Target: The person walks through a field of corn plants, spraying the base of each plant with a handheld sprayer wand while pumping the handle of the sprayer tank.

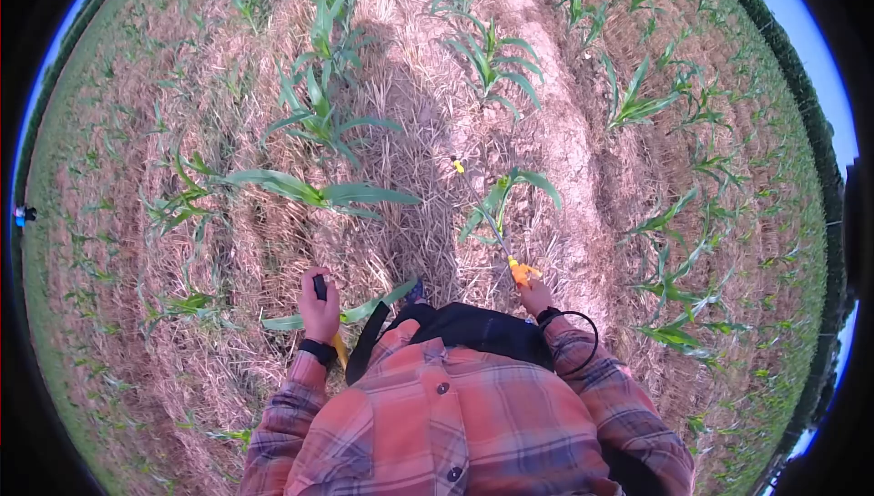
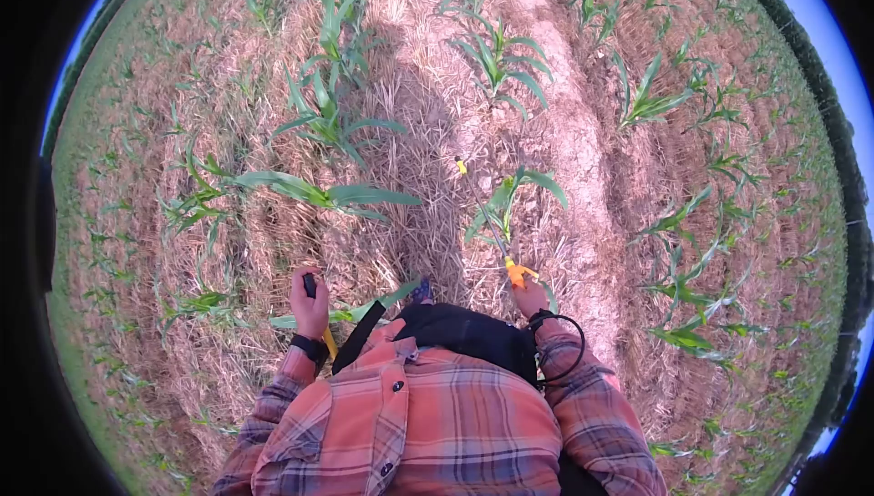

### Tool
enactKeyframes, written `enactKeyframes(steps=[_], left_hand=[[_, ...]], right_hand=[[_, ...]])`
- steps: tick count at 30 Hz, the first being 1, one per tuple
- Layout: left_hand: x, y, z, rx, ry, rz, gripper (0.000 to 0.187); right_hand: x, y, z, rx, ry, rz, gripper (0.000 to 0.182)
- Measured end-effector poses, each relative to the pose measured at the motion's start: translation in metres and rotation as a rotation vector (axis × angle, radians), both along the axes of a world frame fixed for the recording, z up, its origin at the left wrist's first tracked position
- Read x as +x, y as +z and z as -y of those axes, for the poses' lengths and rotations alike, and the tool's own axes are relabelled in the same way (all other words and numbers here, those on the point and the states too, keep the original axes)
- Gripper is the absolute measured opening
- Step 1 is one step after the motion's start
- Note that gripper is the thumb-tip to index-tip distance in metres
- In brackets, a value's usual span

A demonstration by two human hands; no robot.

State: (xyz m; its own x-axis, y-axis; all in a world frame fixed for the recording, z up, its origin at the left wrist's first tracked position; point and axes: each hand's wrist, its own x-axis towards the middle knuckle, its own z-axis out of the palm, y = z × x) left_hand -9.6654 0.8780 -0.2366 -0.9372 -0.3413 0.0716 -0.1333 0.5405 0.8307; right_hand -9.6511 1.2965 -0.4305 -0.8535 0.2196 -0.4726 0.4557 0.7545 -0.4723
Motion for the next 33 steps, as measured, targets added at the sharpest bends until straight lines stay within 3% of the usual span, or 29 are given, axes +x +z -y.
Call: enactKeyframes(steps=[1,3,10,15,17,19,21,23,25,27,29,31,33], left_hand=[[-0.005,0.007,0.005,0.002,-0.004,-0.001,0.020],[-0.011,0.018,0.015,0.129,0.027,0.003,0.021],[0.016,0.088,0.062,0.230,0.115,-0.155,0.022],[-0.036,0.046,0.056,0.029,0.053,-0.153,0.020],[-0.056,0.014,0.049,0.232,0.047,0.007,0.021],[-0.078,0.004,0.039,0.040,0.053,-0.066,0.021],[-0.093,0.008,0.036,0.057,0.078,-0.051,0.020],[-0.109,0.008,0.034,0.073,0.096,-0.033,0.019],[-0.129,-0.001,0.030,-0.032,0.104,-0.028,0.018],[-0.150,-0.003,0.023,-0.051,0.074,-0.055,0.019],[-0.173,-0.002,0.014,-0.065,0.036,-0.082,0.019],[-0.193,0.000,0.006,-0.063,0.053,0.002,0.019],[-0.212,0.005,-0.002,-0.011,0.079,0.022,0.018]], right_hand=[[-0.008,0.014,0.014,0.002,-0.004,-0.001,0.029],[-0.023,0.043,0.040,0.027,0.284,0.001,0.034],[-0.067,0.077,0.084,-0.136,0.552,0.140,0.035],[-0.088,0.053,0.080,-0.167,0.656,0.117,0.034],[-0.098,0.035,0.074,-0.147,0.585,0.108,0.035],[-0.111,0.039,0.069,-0.123,0.540,0.130,0.036],[-0.124,0.028,0.062,-0.038,0.331,0.063,0.037],[-0.137,0.025,0.051,-0.052,0.271,0.033,0.036],[-0.153,0.018,0.037,-0.002,0.107,0.059,0.037],[-0.165,-0.016,0.011,0.067,0.106,0.007,0.034],[-0.176,-0.052,-0.016,-0.030,-0.243,0.055,0.028],[-0.193,-0.047,-0.033,0.005,-0.337,0.009,0.025],[-0.212,-0.043,-0.055,-0.038,-0.588,0.129,0.033]])
